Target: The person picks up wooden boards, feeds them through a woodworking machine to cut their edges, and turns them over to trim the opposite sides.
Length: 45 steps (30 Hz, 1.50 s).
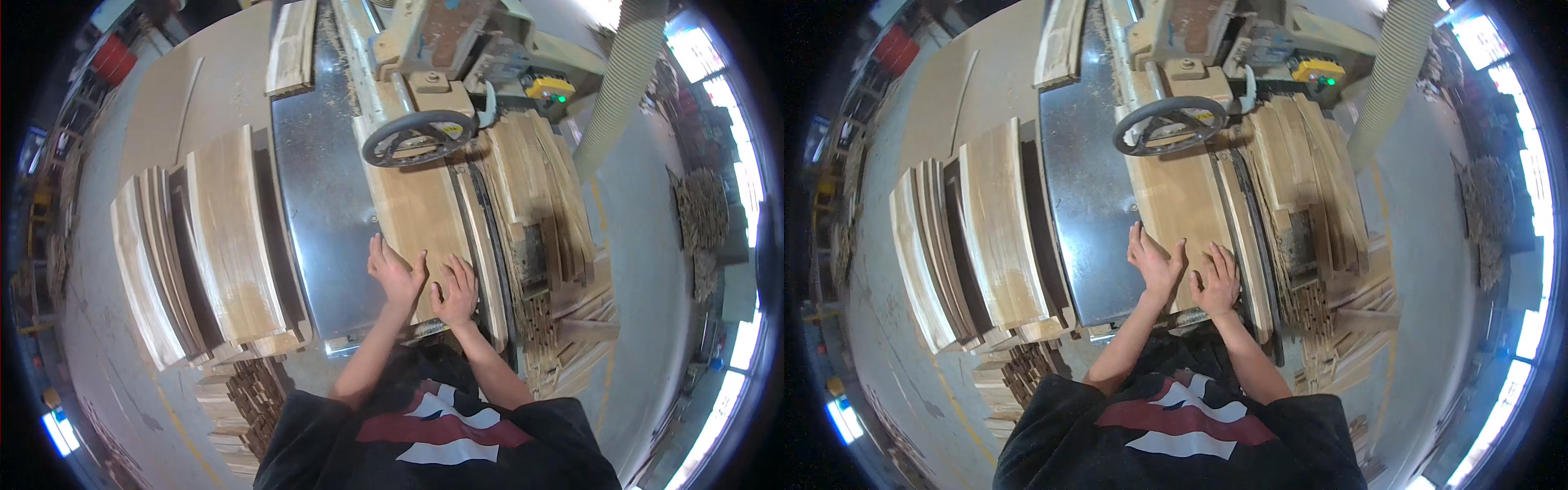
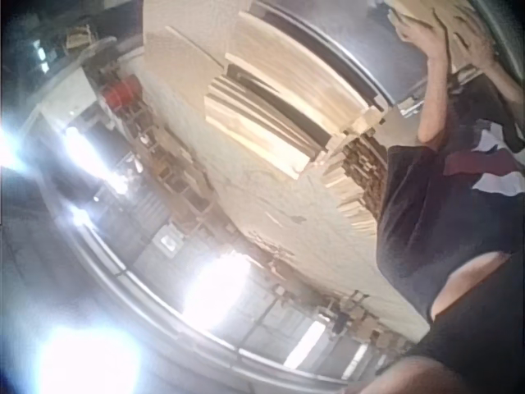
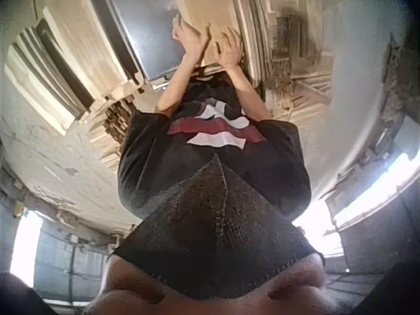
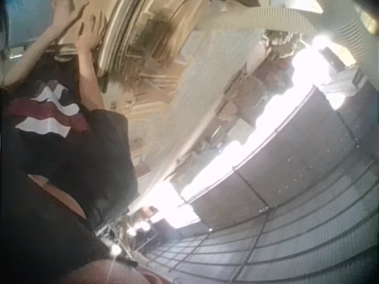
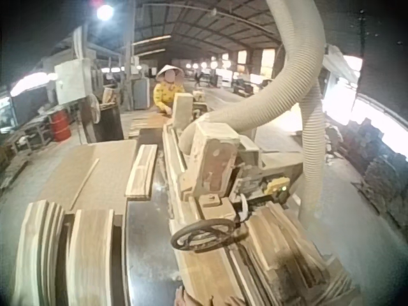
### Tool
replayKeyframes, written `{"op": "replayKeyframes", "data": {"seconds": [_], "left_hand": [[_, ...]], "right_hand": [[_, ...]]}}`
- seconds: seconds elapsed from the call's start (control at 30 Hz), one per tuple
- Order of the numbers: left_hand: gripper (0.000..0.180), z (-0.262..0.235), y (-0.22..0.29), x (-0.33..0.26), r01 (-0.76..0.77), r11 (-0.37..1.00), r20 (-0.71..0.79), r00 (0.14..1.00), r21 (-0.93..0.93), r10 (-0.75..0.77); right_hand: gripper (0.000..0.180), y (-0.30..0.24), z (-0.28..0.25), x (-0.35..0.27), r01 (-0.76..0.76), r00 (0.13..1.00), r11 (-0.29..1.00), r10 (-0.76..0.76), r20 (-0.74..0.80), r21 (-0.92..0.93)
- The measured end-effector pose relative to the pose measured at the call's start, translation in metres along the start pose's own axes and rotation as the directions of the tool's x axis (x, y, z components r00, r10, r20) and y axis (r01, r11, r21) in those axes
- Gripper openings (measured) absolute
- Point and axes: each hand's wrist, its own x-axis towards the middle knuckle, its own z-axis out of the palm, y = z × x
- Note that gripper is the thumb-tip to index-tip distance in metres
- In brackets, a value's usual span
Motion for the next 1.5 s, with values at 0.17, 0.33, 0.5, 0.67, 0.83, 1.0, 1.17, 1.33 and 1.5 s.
{"op": "replayKeyframes", "data": {"seconds": [0.17,0.33,0.5,0.67,0.83,1.0,1.17,1.33,1.5], "left_hand": [[0.090,0.003,0.000,0.000,0.024,1.000,0.029,0.999,0.014,-0.024],[0.092,-0.010,0.000,-0.038,-0.044,0.998,0.055,0.997,-0.036,0.046],[0.092,-0.042,-0.009,-0.116,-0.089,0.996,0.203,0.976,0.017,0.083],[0.091,-0.060,0.000,-0.144,-0.099,0.992,0.264,0.962,0.076,0.076],[0.088,-0.047,0.001,-0.148,-0.068,0.979,0.224,0.974,0.190,0.024],[0.080,-0.027,-0.006,-0.147,0.003,0.993,0.115,0.993,0.121,-0.017],[0.074,-0.030,-0.007,-0.144,0.017,0.955,0.095,0.994,0.295,-0.047],[0.073,-0.040,-0.029,-0.128,0.036,0.976,0.082,0.995,0.217,-0.055],[0.071,-0.036,-0.031,-0.131,0.059,0.969,0.054,0.996,0.239,-0.074]], "right_hand": [[0.064,0.001,-0.003,0.004,-0.052,0.981,0.988,0.078,0.176,-0.147],[0.072,-0.003,-0.020,-0.029,-0.050,0.969,0.985,0.088,0.232,-0.165],[0.081,0.001,-0.060,-0.113,-0.045,0.911,0.997,0.064,0.406,-0.056],[0.082,0.013,-0.080,-0.150,-0.003,0.893,0.998,-0.023,0.449,0.057],[0.083,0.013,-0.071,-0.156,0.031,0.928,0.998,-0.046,0.370,0.047],[0.086,0.016,-0.068,-0.142,0.023,0.936,0.993,-0.063,0.346,0.118],[0.087,0.008,-0.053,-0.137,-0.003,0.961,0.996,-0.023,0.276,0.093],[0.071,0.001,-0.043,-0.126,0.019,0.964,0.976,-0.076,0.255,0.217],[0.056,0.012,-0.038,-0.113,-0.046,0.991,0.923,-0.005,0.134,0.381]]}}
